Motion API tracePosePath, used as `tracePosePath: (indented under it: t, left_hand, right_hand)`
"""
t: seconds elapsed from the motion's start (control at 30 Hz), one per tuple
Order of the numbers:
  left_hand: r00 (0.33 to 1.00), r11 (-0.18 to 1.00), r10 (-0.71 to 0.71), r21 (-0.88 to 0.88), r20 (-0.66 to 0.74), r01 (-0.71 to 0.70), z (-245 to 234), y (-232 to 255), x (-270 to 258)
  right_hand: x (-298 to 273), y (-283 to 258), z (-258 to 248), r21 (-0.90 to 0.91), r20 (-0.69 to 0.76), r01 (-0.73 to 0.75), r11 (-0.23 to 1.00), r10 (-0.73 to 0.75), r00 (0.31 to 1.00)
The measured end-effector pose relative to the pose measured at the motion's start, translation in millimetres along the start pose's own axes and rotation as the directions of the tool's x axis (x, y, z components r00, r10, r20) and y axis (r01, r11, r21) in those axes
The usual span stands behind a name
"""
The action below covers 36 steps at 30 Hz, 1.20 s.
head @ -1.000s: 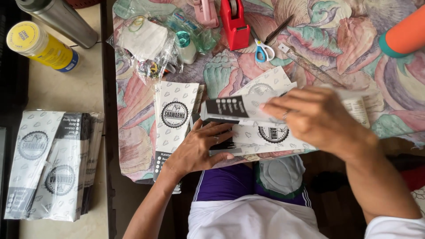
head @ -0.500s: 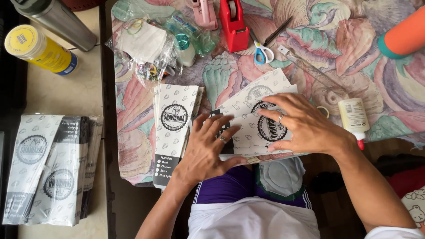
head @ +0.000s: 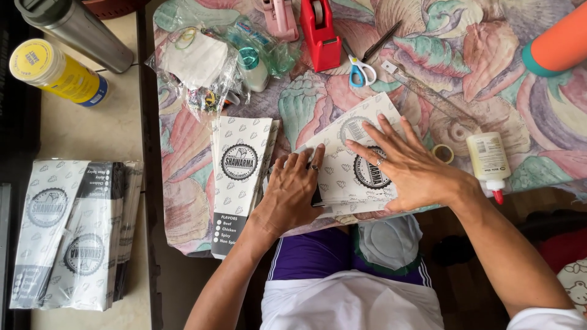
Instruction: The person organizes printed shawarma wrappers by hand on a table, folding them and stacking them together.
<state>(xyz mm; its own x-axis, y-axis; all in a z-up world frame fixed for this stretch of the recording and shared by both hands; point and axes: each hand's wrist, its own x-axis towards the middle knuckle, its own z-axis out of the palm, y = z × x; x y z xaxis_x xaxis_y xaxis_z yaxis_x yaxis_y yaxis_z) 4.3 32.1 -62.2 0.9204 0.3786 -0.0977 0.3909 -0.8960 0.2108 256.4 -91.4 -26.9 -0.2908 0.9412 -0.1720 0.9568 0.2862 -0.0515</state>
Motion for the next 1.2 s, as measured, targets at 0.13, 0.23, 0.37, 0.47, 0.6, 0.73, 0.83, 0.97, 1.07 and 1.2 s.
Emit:
tracePosePath:
  t: [0.13,0.23,0.37,0.47,0.6,0.73,0.83,0.97,1.07,1.2]
  left_hand:
    - [0.977,0.997,0.075,0.026,-0.2,-0.071,7,1,-5]
    - [0.98,0.995,0.044,0.101,-0.192,-0.025,7,6,-11]
    - [0.903,0.997,-0.005,0.066,-0.43,0.037,-13,31,-22]
    - [0.863,0.998,-0.06,0.001,-0.501,0.071,-13,44,-22]
    - [0.865,0.991,-0.13,-0.073,-0.485,0.109,12,51,-18]
    - [0.876,0.981,-0.18,-0.022,-0.448,0.191,44,43,-13]
    - [0.895,0.977,-0.188,0.015,-0.404,0.212,48,43,-13]
    - [0.895,0.976,-0.2,-0.001,-0.398,0.218,42,41,-14]
    - [0.907,0.98,-0.194,-0.031,-0.375,0.197,41,39,-13]
    - [0.947,0.735,-0.178,-0.676,-0.269,-0.054,10,19,-33]
  right_hand:
    - [2,3,10,0.002,-0.021,-0.007,1.0,0.007,1.0]
    - [0,4,12,-0.05,-0.107,0.024,0.998,-0.03,0.994]
    - [-9,-15,-18,0.104,-0.121,0.016,0.994,-0.003,0.993]
    - [-4,-46,-22,0.127,-0.254,0.034,0.991,-0.001,0.967]
    - [12,-71,13,-0.013,-0.352,-0.12,0.993,0.107,0.93]
    - [17,-68,42,-0.002,-0.369,-0.157,0.988,0.145,0.918]
    - [12,-59,45,0.018,-0.363,-0.149,0.989,0.145,0.92]
    - [-12,-29,50,0.184,-0.088,-0.305,0.935,0.324,0.942]
    - [-22,-20,56,0.213,-0.167,-0.33,0.92,0.367,0.915]
    - [-24,-22,60,0.171,-0.242,-0.318,0.933,0.353,0.904]
